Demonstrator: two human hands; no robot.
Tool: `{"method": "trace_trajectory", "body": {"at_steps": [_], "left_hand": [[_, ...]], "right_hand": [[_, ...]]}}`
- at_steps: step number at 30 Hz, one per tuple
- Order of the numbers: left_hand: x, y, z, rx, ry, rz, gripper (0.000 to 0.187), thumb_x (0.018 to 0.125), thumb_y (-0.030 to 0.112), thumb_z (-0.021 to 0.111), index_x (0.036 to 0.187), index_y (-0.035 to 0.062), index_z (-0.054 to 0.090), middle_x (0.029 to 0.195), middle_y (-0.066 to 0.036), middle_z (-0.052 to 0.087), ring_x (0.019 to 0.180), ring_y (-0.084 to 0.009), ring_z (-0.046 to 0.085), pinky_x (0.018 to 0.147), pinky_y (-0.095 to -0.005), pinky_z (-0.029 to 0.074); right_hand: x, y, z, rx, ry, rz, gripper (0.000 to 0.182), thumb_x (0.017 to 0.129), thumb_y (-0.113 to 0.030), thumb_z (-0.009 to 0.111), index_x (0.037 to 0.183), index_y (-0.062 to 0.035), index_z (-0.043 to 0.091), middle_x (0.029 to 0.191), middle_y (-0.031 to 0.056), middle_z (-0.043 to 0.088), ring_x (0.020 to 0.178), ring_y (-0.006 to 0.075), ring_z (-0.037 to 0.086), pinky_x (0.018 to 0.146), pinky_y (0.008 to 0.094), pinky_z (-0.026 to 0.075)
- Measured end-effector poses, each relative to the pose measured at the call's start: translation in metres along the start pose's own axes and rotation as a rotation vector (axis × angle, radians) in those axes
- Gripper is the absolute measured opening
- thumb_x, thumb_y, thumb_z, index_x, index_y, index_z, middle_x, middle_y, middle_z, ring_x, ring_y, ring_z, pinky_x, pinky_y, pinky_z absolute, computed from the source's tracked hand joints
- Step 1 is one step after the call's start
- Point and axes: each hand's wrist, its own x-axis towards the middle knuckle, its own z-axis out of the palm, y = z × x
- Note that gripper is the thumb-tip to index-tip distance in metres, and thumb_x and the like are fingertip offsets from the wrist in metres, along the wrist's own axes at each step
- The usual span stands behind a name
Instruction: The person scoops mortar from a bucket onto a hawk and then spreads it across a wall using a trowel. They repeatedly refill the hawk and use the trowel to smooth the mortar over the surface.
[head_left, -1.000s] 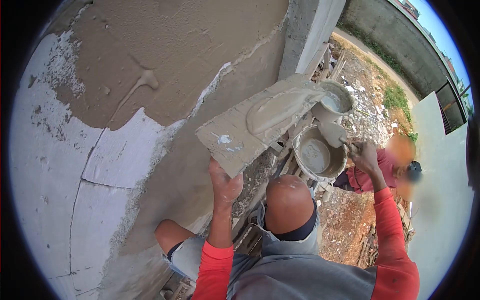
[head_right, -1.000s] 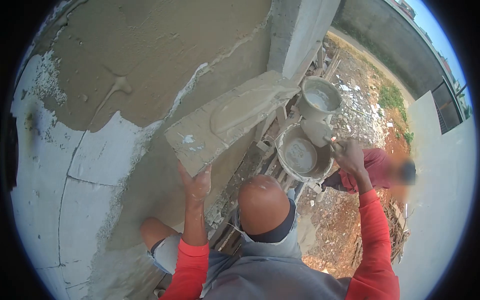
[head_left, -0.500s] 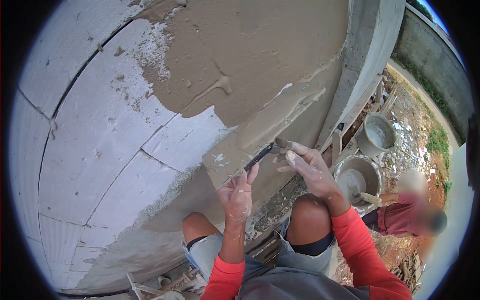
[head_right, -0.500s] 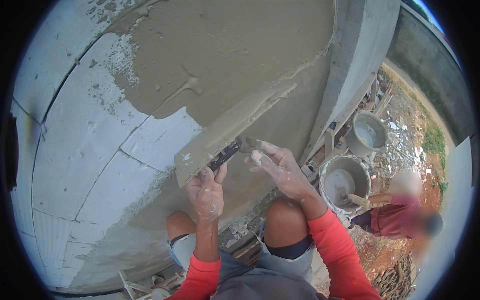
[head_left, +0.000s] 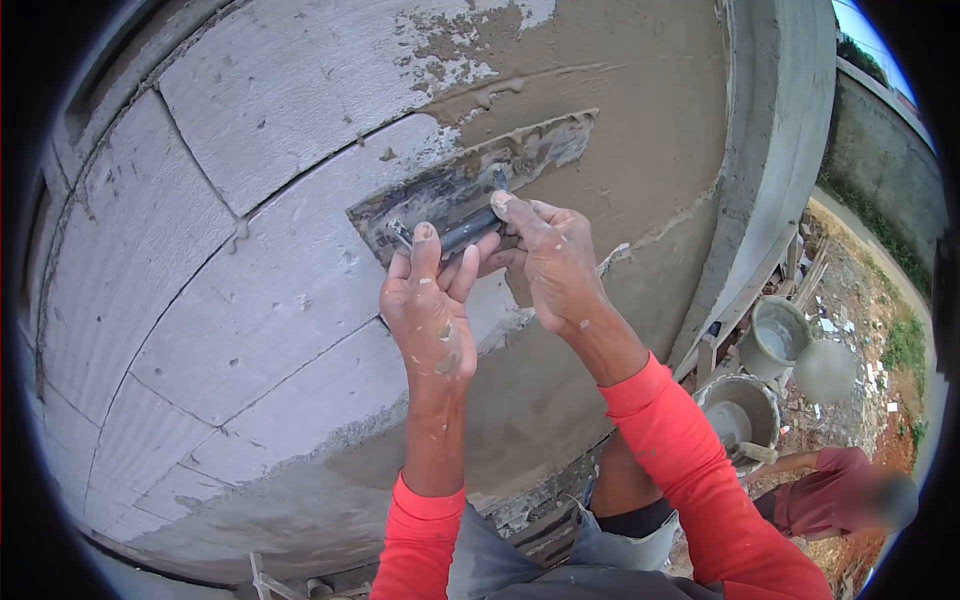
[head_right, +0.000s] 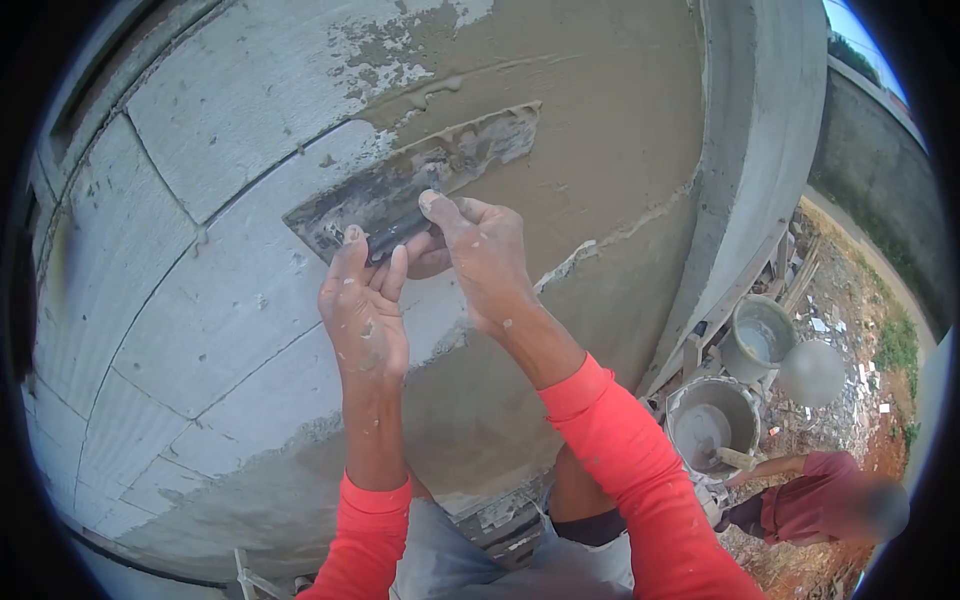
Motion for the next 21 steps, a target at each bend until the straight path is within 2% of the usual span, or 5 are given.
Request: {"method": "trace_trajectory", "body": {"at_steps": [8,10,14,16,21], "left_hand": [[0.077,0.084,0.074,0.027,-0.055,0.132,0.041,0.102,0.016,0.065,0.116,-0.0205,0.053,0.11,-0.026,0.069,0.091,-0.0357,0.077,0.082,-0.0275,0.066],[0.097,0.106,0.096,-0.014,-0.16,0.216,0.039,0.102,0.006,0.06,0.128,-0.0197,0.046,0.122,-0.034,0.062,0.106,-0.0445,0.073,0.096,-0.033,0.065],[0.097,0.126,0.124,0.123,-0.249,0.315,0.037,0.103,0.011,0.059,0.127,-0.0154,0.05,0.124,-0.029,0.064,0.106,-0.0376,0.073,0.089,-0.03,0.064],[0.083,0.107,0.103,0.047,-0.325,0.274,0.038,0.103,0.005,0.059,0.127,-0.02,0.046,0.12,-0.034,0.063,0.11,-0.0448,0.071,0.099,-0.034,0.064],[0.018,0.017,0.031,0.131,-0.174,-0.164,0.031,0.104,0.015,0.063,0.119,-0.0126,0.057,0.119,-0.022,0.067,0.111,-0.0363,0.072,0.097,-0.0331,0.062]], "right_hand": [[0.059,-0.094,0.083,-0.03,0.008,-0.204,0.027,0.094,-0.023,0.074,0.105,0.0005,0.071,0.087,0.0052,0.067,0.074,0.0168,0.064,0.069,0.0319,0.06],[0.08,-0.124,0.104,-0.034,0.007,-0.265,0.026,0.096,-0.022,0.071,0.107,0.0007,0.07,0.091,0.008,0.069,0.079,0.0183,0.067,0.07,0.0321,0.059],[0.086,-0.156,0.102,-0.032,-0.213,-0.348,0.011,0.097,-0.018,0.065,0.101,-0.0096,0.07,0.089,0.0112,0.07,0.086,0.0201,0.07,0.083,0.0358,0.058],[0.055,-0.154,0.091,-0.014,-0.123,-0.279,0.015,0.097,-0.014,0.064,0.104,-0.004,0.073,0.093,0.0169,0.074,0.092,0.0249,0.072,0.088,0.0383,0.058],[0.009,-0.044,-0.017,-0.05,-0.012,-0.133,0.025,0.096,-0.021,0.069,0.103,0.0027,0.07,0.094,0.0118,0.073,0.076,0.0202,0.071,0.072,0.034,0.059]]}}
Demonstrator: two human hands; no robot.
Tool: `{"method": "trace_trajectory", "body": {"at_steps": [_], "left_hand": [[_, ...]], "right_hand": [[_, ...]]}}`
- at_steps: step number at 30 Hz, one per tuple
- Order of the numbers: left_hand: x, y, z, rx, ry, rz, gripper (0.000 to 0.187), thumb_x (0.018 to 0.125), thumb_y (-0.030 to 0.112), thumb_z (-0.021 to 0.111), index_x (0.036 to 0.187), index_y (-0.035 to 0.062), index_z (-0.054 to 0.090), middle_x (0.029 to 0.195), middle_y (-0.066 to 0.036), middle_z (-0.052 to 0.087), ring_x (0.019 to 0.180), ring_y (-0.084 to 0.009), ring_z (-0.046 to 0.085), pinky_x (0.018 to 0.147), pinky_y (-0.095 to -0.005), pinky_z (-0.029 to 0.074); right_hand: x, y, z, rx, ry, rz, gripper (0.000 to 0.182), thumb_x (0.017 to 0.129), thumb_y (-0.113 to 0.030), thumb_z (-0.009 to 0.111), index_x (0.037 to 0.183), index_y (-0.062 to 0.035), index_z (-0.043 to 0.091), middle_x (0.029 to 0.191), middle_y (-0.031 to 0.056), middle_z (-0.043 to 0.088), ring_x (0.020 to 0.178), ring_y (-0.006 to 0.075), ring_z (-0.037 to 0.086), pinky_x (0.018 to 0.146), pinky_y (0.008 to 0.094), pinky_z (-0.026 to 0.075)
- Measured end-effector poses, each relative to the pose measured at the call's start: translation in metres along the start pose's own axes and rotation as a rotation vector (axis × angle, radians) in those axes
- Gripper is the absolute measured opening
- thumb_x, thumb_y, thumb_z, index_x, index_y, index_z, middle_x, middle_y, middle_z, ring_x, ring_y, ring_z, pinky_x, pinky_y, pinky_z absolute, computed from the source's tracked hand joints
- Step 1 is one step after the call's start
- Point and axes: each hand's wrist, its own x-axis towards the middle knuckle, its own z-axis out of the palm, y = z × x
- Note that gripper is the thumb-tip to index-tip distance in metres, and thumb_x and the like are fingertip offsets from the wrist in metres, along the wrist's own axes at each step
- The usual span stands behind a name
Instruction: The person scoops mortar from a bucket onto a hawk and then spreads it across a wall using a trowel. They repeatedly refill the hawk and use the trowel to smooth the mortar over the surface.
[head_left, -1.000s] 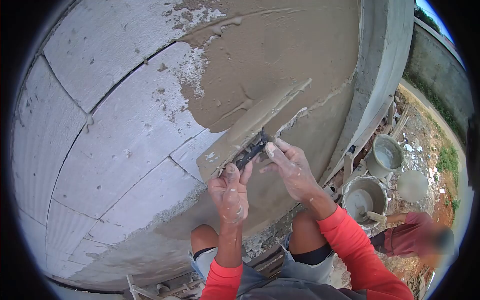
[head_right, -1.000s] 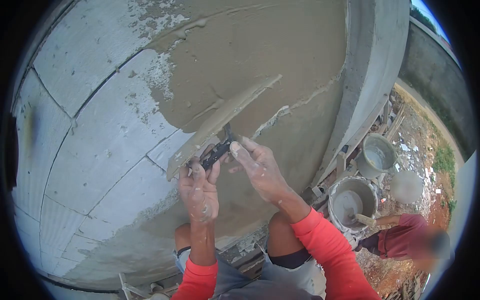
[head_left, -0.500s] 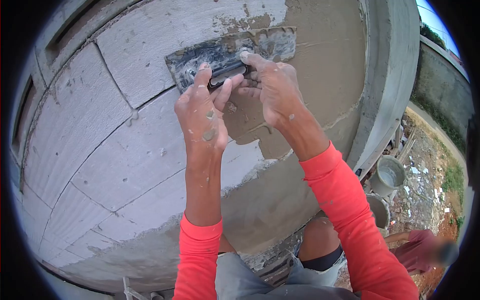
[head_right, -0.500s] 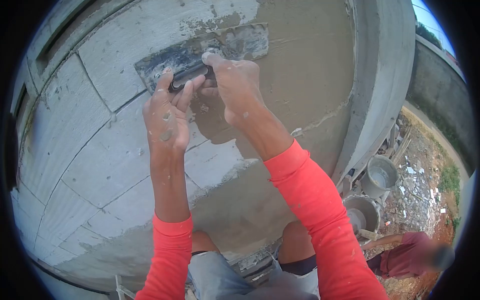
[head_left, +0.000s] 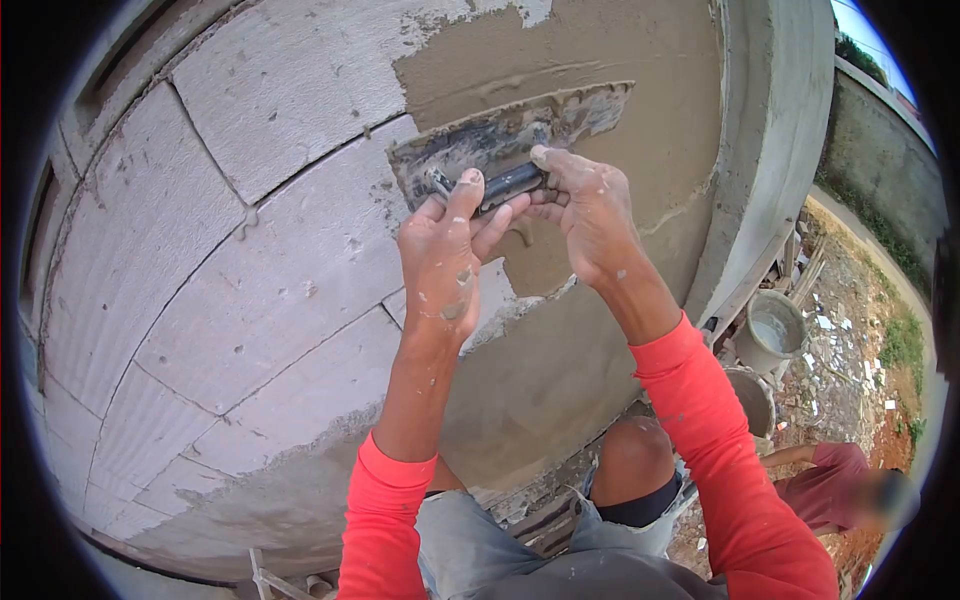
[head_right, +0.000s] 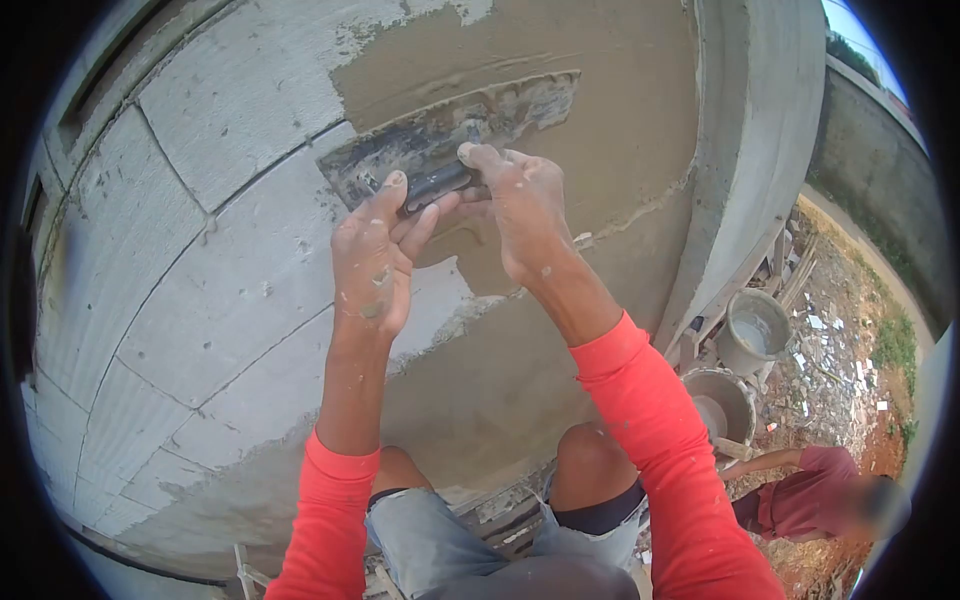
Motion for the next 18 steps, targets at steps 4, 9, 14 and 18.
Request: {"method": "trace_trajectory", "body": {"at_steps": [4,9,14,18], "left_hand": [[-0.014,-0.072,-0.04,0.008,0.068,-0.164,0.032,0.104,0.017,0.064,0.117,-0.012,0.06,0.119,-0.018,0.067,0.113,-0.0367,0.072,0.098,-0.0326,0.061],[0.022,-0.02,-0.008,0.0,0.022,-0.057,0.034,0.103,0.014,0.063,0.121,-0.0153,0.058,0.118,-0.02,0.066,0.112,-0.0381,0.072,0.097,-0.0327,0.062],[0.083,0.058,0.049,-0.082,-0.094,0.225,0.034,0.099,0.015,0.069,0.103,-0.0175,0.06,0.105,-0.021,0.068,0.093,-0.0324,0.077,0.083,-0.0272,0.066],[0.092,0.075,0.082,-0.036,-0.156,0.317,0.036,0.103,0.014,0.062,0.12,-0.0179,0.056,0.118,-0.026,0.064,0.11,-0.0376,0.073,0.096,-0.0332,0.063]], "right_hand": [[-0.018,0.064,-0.045,0.007,0.079,0.118,0.025,0.095,-0.021,0.071,0.099,0.0027,0.07,0.091,0.0112,0.073,0.071,0.0194,0.071,0.069,0.034,0.059],[0.027,0.02,-0.013,-0.075,0.069,0.046,0.026,0.097,-0.023,0.067,0.103,0.0015,0.07,0.09,0.0098,0.072,0.07,0.0186,0.069,0.069,0.033,0.058],[0.097,-0.069,0.045,-0.036,0.056,-0.142,0.023,0.098,-0.023,0.067,0.107,-0.0018,0.069,0.094,0.0087,0.07,0.084,0.0185,0.068,0.076,0.0344,0.057],[0.103,-0.098,0.065,0.199,0.044,-0.27,0.024,0.099,-0.021,0.067,0.113,-0.0014,0.063,0.098,0.0101,0.068,0.093,0.0212,0.068,0.084,0.0373,0.057]]}}
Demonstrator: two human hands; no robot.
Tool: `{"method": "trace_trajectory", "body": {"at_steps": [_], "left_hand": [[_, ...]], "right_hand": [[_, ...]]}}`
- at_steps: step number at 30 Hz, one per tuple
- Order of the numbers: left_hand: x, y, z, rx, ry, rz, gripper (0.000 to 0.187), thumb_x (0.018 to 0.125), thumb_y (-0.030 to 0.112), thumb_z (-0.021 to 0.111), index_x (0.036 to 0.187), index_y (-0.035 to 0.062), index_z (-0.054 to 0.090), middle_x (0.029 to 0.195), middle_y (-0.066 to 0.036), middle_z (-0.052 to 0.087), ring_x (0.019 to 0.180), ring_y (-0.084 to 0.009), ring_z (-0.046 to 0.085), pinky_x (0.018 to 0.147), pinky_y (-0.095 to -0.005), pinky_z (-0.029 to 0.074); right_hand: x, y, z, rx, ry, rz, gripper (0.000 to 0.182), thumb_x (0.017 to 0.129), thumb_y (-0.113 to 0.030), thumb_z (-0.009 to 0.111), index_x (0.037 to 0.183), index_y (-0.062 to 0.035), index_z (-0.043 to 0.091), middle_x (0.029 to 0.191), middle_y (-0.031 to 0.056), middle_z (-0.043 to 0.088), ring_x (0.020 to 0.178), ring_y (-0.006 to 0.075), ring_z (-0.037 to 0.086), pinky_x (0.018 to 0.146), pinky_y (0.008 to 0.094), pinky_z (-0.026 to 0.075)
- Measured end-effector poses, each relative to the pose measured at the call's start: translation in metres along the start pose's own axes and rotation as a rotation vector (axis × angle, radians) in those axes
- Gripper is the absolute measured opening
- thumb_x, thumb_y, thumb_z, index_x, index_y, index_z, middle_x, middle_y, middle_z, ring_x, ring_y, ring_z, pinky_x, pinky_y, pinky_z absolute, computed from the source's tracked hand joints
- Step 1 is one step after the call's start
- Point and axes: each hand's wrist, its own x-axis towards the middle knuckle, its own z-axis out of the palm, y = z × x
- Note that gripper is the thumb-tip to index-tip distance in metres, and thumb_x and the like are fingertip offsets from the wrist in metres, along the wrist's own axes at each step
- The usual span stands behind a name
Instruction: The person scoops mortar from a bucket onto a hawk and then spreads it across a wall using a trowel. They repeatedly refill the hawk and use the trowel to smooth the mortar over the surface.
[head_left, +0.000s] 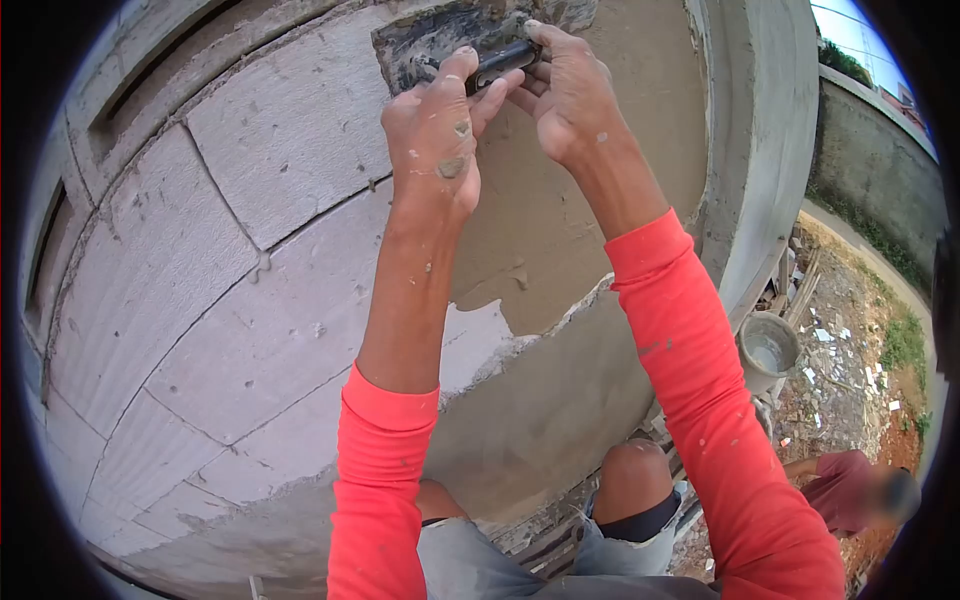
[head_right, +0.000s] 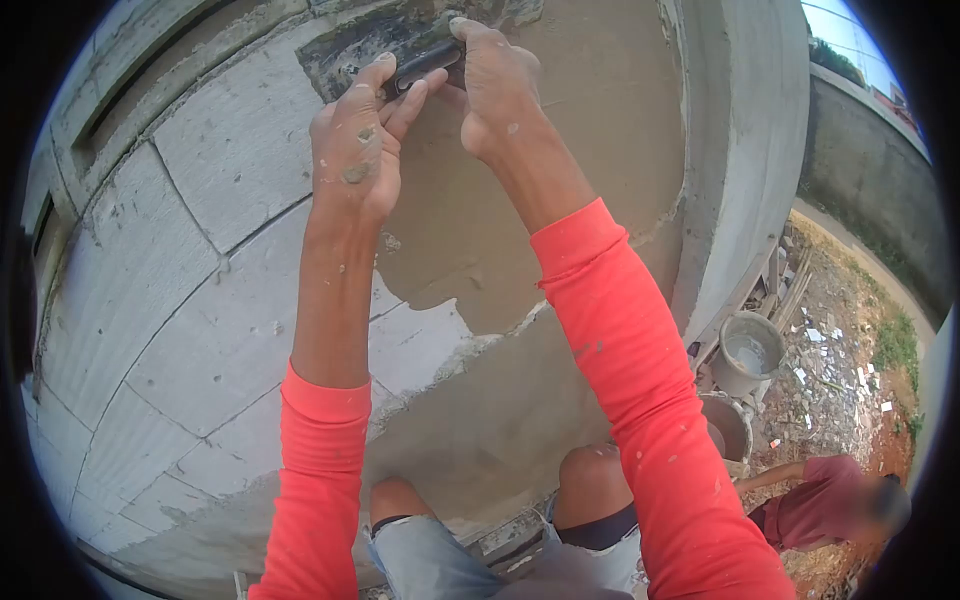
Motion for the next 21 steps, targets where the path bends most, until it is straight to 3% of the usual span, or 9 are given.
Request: {"method": "trace_trajectory", "body": {"at_steps": [3,4,5,8,11,12,15,18,21], "left_hand": [[-0.036,-0.025,0.01,-0.011,-0.037,-0.064,0.044,0.104,0.024,0.065,0.124,-0.0146,0.059,0.121,-0.025,0.067,0.113,-0.0346,0.072,0.097,-0.0369,0.06],[-0.053,-0.03,0.01,0.092,-0.019,-0.13,0.047,0.105,0.028,0.065,0.127,-0.0132,0.059,0.122,-0.024,0.068,0.114,-0.0323,0.071,0.098,-0.0373,0.058],[-0.073,-0.034,0.006,0.192,-0.001,-0.2,0.051,0.105,0.032,0.065,0.13,-0.0119,0.06,0.123,-0.024,0.069,0.115,-0.0299,0.071,0.099,-0.0377,0.057],[-0.113,-0.051,-0.043,0.44,-0.226,-0.373,0.05,0.107,0.032,0.063,0.133,-0.0104,0.06,0.122,-0.023,0.072,0.111,-0.0268,0.073,0.098,-0.0359,0.057],[-0.14,-0.053,-0.089,0.559,-0.387,-0.524,0.047,0.107,0.031,0.062,0.131,-0.0083,0.063,0.119,-0.022,0.073,0.108,-0.0266,0.074,0.096,-0.0357,0.058],[-0.148,-0.053,-0.099,0.59,-0.425,-0.57,0.045,0.107,0.031,0.062,0.13,-0.0078,0.064,0.118,-0.022,0.074,0.107,-0.0266,0.075,0.095,-0.0357,0.058],[-0.164,-0.054,-0.116,0.614,-0.459,-0.606,0.043,0.107,0.03,0.061,0.129,-0.0066,0.066,0.115,-0.019,0.075,0.108,-0.0261,0.075,0.094,-0.0357,0.059],[-0.173,-0.057,-0.139,0.611,-0.486,-0.674,0.043,0.107,0.031,0.06,0.13,-0.0066,0.065,0.114,-0.018,0.075,0.108,-0.0256,0.074,0.093,-0.036,0.059],[-0.18,-0.062,-0.166,0.644,-0.43,-0.7,0.044,0.108,0.032,0.06,0.13,-0.006,0.065,0.114,-0.019,0.075,0.109,-0.0255,0.074,0.094,-0.0362,0.059]], "right_hand": [[-0.007,-0.015,-0.01,0.209,-0.035,-0.007,0.025,0.1,-0.02,0.067,0.115,-0.0011,0.06,0.096,0.0095,0.066,0.094,0.0225,0.068,0.086,0.0385,0.057],[-0.002,-0.018,-0.015,0.196,-0.028,-0.088,0.021,0.1,-0.019,0.069,0.109,-0.0008,0.063,0.089,0.0067,0.064,0.087,0.0222,0.068,0.083,0.0376,0.058],[-0.003,-0.023,-0.022,0.013,-0.059,-0.169,0.019,0.1,-0.018,0.069,0.107,-0.0008,0.064,0.087,0.0061,0.064,0.083,0.0219,0.067,0.082,0.0371,0.058],[-0.009,-0.045,-0.033,-0.611,-0.181,-0.48,0.021,0.099,-0.017,0.071,0.102,0.0037,0.071,0.081,0.0067,0.068,0.072,0.0218,0.065,0.077,0.0356,0.058],[0.001,-0.043,-0.036,-1.15,-0.414,-0.821,0.032,0.094,-0.016,0.068,0.12,0.0027,0.072,0.089,0.0153,0.074,0.071,0.0257,0.068,0.069,0.037,0.055],[0.008,-0.039,-0.034,-1.227,-0.521,-0.917,0.034,0.092,-0.014,0.067,0.121,0.0042,0.07,0.092,0.0236,0.073,0.077,0.0368,0.069,0.076,0.0428,0.055],[0.039,-0.029,-0.025,-1.377,-0.674,-1.022,0.035,0.09,-0.012,0.066,0.121,0.0049,0.069,0.097,0.0257,0.073,0.087,0.0458,0.066,0.083,0.0467,0.054],[0.053,-0.037,-0.006,-1.393,-0.723,-0.891,0.035,0.093,-0.008,0.065,0.126,0.0042,0.067,0.104,0.0286,0.071,0.085,0.041,0.065,0.084,0.0432,0.053],[0.055,-0.047,0.016,-1.429,-0.735,-0.77,0.025,0.095,-0.01,0.062,0.114,0.004,0.071,0.106,0.0245,0.075,0.103,0.0347,0.071,0.095,0.0445,0.055]]}}
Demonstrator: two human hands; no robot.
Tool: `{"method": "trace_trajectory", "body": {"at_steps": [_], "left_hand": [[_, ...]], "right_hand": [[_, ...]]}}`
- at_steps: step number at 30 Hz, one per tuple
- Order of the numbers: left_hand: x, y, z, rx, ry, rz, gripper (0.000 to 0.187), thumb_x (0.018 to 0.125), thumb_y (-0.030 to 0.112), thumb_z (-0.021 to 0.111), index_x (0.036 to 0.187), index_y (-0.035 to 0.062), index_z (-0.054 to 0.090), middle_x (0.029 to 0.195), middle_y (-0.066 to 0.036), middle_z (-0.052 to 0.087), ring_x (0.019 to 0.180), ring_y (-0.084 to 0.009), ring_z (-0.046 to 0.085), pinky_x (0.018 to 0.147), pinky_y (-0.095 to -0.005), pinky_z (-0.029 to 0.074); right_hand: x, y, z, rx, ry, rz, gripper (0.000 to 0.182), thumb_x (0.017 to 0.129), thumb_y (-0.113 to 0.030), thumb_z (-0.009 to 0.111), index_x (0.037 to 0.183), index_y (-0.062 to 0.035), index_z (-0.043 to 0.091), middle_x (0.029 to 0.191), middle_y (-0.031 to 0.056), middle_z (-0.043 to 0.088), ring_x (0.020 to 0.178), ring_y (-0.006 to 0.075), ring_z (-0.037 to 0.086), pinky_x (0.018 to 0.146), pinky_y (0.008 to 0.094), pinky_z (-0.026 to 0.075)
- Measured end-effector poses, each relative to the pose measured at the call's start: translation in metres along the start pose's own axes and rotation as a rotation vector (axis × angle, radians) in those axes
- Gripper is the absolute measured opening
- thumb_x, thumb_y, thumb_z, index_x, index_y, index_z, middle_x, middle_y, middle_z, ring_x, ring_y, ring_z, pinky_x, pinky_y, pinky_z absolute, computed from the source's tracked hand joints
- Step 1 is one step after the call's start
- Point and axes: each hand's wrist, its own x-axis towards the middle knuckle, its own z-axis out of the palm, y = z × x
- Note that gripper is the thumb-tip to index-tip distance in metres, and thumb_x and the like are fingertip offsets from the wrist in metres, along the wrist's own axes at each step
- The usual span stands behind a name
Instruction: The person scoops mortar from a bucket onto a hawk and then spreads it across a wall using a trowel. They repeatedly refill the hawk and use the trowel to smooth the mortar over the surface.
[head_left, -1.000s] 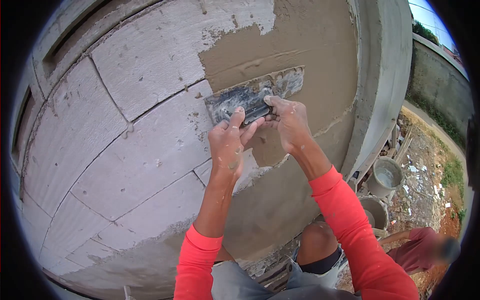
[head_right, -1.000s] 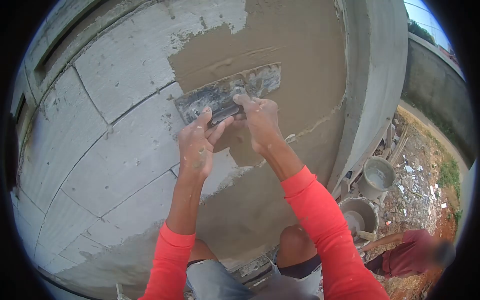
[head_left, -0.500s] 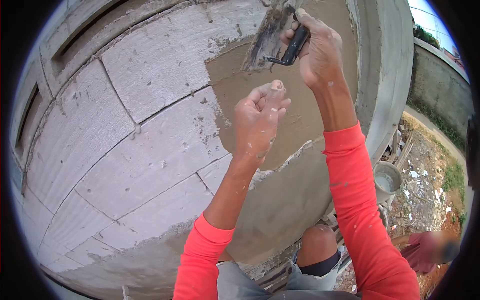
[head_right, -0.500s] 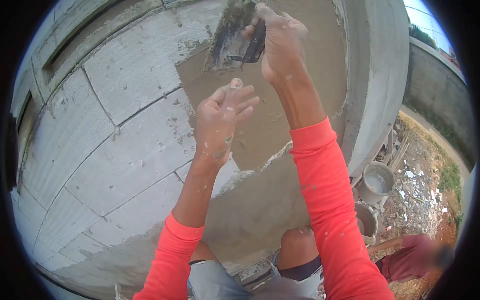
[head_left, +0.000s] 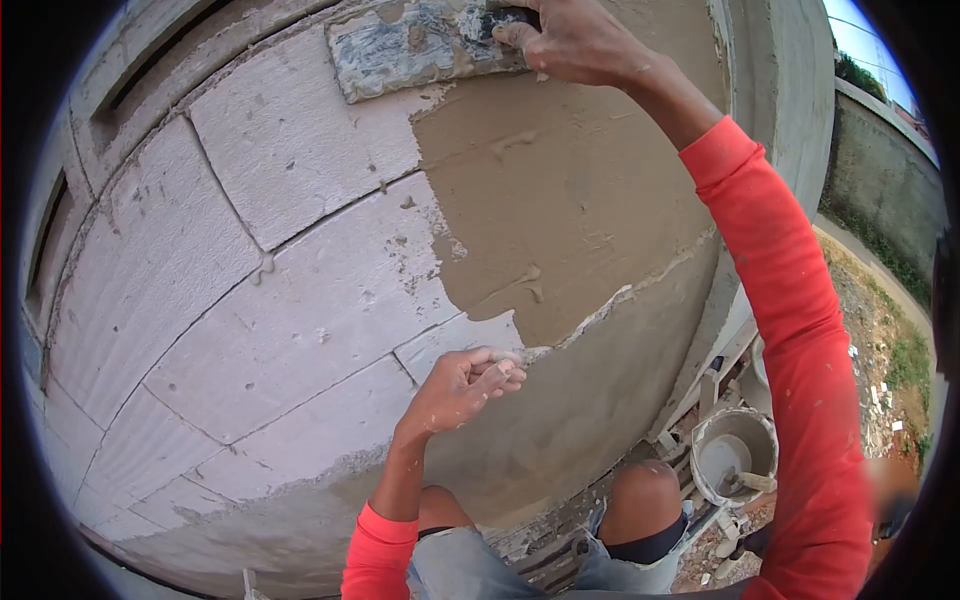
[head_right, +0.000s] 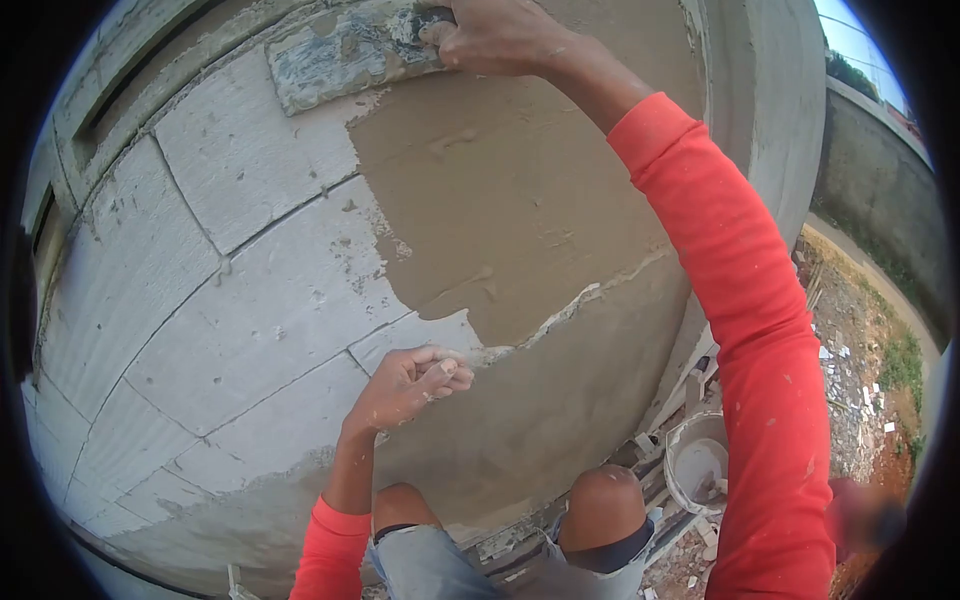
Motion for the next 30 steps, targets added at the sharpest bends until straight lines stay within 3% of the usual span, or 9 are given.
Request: {"method": "trace_trajectory", "body": {"at_steps": [1,4,8,10,15,21,24,27,30], "left_hand": [[-0.003,-0.008,-0.004,-0.006,0.01,-0.023,0.043,0.108,0.031,0.06,0.13,-0.0051,0.066,0.114,-0.017,0.075,0.108,-0.024,0.074,0.093,-0.0353,0.058],[-0.004,-0.031,-0.012,-0.018,0.033,-0.077,0.043,0.108,0.031,0.06,0.131,-0.0044,0.066,0.115,-0.016,0.075,0.107,-0.0226,0.074,0.092,-0.0344,0.058],[-0.006,-0.05,-0.007,-0.032,0.02,-0.113,0.045,0.108,0.032,0.059,0.13,-0.0068,0.065,0.116,-0.018,0.075,0.108,-0.0256,0.074,0.094,-0.0359,0.058],[-0.006,-0.05,0.0,-0.059,0.006,-0.102,0.045,0.108,0.031,0.059,0.131,-0.0068,0.065,0.117,-0.018,0.075,0.109,-0.0256,0.074,0.095,-0.036,0.058],[-0.022,-0.047,0.017,-0.052,-0.077,-0.085,0.044,0.108,0.03,0.059,0.133,-0.0063,0.063,0.119,-0.019,0.074,0.112,-0.0256,0.073,0.097,-0.0363,0.057],[-0.053,-0.072,0.008,-0.041,-0.041,-0.216,0.043,0.109,0.029,0.059,0.133,-0.0062,0.063,0.119,-0.019,0.074,0.113,-0.0261,0.073,0.098,-0.0362,0.057],[-0.067,-0.094,0.006,-0.059,0.065,-0.291,0.039,0.109,0.025,0.058,0.134,-0.0043,0.064,0.119,-0.015,0.075,0.11,-0.0213,0.073,0.095,-0.0343,0.057],[-0.083,-0.119,0.009,-0.103,0.113,-0.347,0.04,0.11,0.026,0.058,0.134,-0.0045,0.063,0.119,-0.016,0.075,0.11,-0.0215,0.073,0.095,-0.0345,0.057],[-0.094,-0.145,0.02,-0.12,0.14,-0.405,0.043,0.109,0.03,0.058,0.132,-0.0069,0.063,0.12,-0.018,0.074,0.111,-0.0256,0.073,0.096,-0.0362,0.057]], "right_hand": [[0.002,-0.001,0.001,0.044,0.012,-0.031,0.033,0.093,-0.007,0.06,0.122,0.0049,0.068,0.116,0.0295,0.072,0.109,0.0411,0.069,0.099,0.0469,0.052],[0.003,-0.006,-0.003,0.064,-0.092,0.043,0.032,0.092,-0.009,0.062,0.121,0.0021,0.072,0.115,0.0298,0.073,0.108,0.0398,0.069,0.098,0.0451,0.053],[-0.044,0.002,0.021,-0.027,-0.272,0.132,0.034,0.093,-0.006,0.064,0.124,0.006,0.068,0.112,0.0277,0.071,0.096,0.0439,0.067,0.09,0.0456,0.052],[-0.09,0.024,0.052,-0.088,-0.177,-0.007,0.035,0.086,-0.008,0.065,0.118,0.0051,0.07,0.102,0.0255,0.072,0.099,0.045,0.066,0.091,0.0481,0.05],[-0.189,0.02,0.073,-0.089,-0.303,-0.079,0.034,0.085,-0.007,0.066,0.118,0.0008,0.07,0.115,0.0214,0.07,0.116,0.0366,0.062,0.104,0.0451,0.039],[-0.092,0.044,0.034,-0.012,-0.012,0.024,0.037,0.088,-0.011,0.068,0.123,0.0008,0.071,0.111,0.0228,0.072,0.114,0.0389,0.063,0.104,0.0473,0.045],[-0.018,0.032,-0.006,0.096,0.091,-0.204,0.035,0.086,-0.008,0.062,0.117,0.003,0.074,0.107,0.0256,0.076,0.097,0.0307,0.073,0.086,0.0433,0.055],[-0.003,0.01,-0.033,-0.053,-0.227,0.183,0.035,0.085,-0.01,0.062,0.114,0.0044,0.075,0.099,0.023,0.078,0.086,0.0241,0.073,0.077,0.0408,0.056],[-0.052,0.021,0.001,-0.134,-0.395,0.346,0.038,0.087,-0.017,0.07,0.119,0.0028,0.074,0.108,0.0246,0.073,0.107,0.039,0.064,0.103,0.0415,0.048]]}}
